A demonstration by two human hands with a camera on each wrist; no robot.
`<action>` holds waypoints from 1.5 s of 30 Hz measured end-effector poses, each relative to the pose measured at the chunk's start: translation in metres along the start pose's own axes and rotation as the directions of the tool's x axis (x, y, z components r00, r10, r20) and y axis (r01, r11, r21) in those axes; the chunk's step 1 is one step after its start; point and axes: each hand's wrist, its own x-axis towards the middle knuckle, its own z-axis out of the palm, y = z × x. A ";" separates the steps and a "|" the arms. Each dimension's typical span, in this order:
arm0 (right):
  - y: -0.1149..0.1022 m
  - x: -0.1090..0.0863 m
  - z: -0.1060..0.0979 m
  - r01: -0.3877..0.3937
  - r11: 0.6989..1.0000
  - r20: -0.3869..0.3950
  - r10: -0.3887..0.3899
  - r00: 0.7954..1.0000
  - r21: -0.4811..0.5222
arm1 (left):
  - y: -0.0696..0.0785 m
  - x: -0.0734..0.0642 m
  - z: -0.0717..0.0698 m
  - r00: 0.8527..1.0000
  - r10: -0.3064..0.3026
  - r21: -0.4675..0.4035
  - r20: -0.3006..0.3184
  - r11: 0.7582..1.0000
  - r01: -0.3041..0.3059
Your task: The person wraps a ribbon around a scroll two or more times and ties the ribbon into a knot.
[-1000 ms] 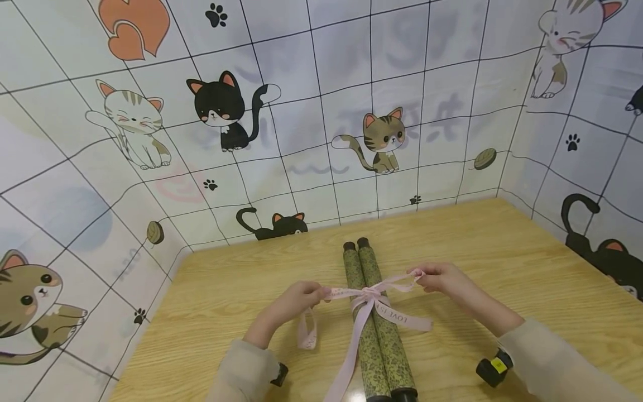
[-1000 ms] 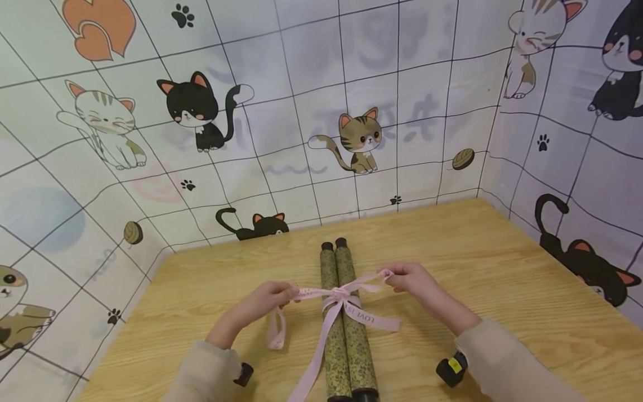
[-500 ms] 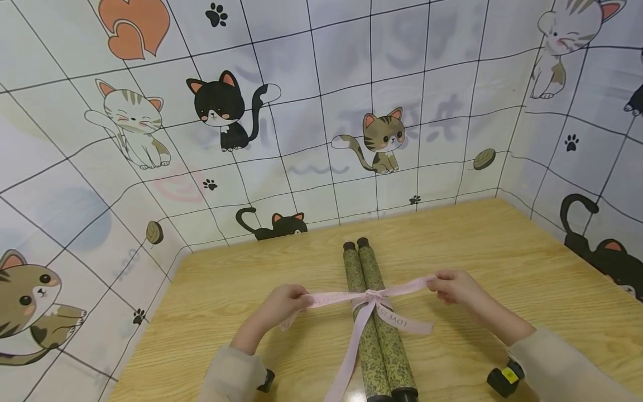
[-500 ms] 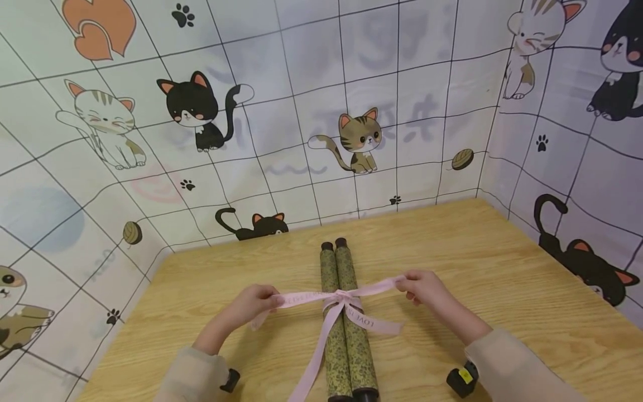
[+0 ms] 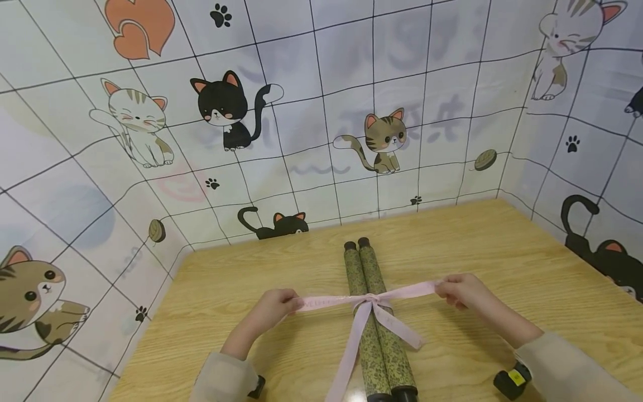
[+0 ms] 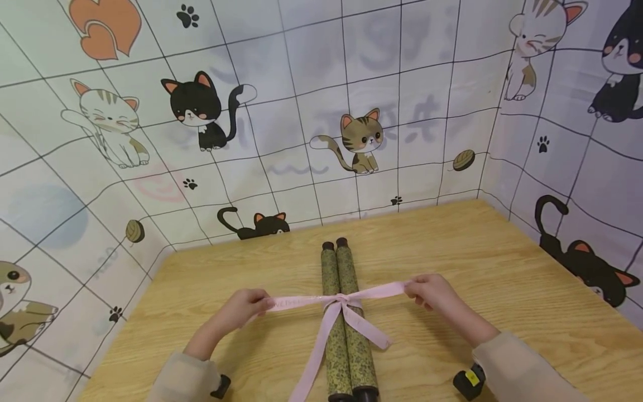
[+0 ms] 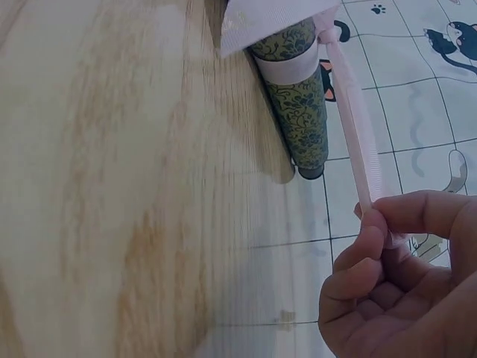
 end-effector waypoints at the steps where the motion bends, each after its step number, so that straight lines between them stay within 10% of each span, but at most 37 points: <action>1: 0.001 0.000 -0.001 0.004 1.000 0.002 -0.004 1.000 -0.001 | 0.000 0.000 0.001 1.000 0.002 0.003 -0.002 1.000 -0.002; 27: 0.016 0.002 -0.014 -0.008 0.999 0.009 0.008 1.000 -0.052 | -0.002 -0.002 0.007 0.997 0.060 0.257 -0.052 0.965 -0.045; 37: 0.020 0.006 -0.034 0.056 0.992 0.013 -0.055 0.998 -0.116 | -0.018 -0.013 -0.010 0.992 -0.016 0.074 -0.122 0.997 0.025; 45: 0.021 -0.005 -0.062 0.087 0.967 -0.075 -0.108 0.991 -0.241 | -0.026 -0.033 -0.028 0.946 -0.161 -0.015 -0.281 0.986 0.163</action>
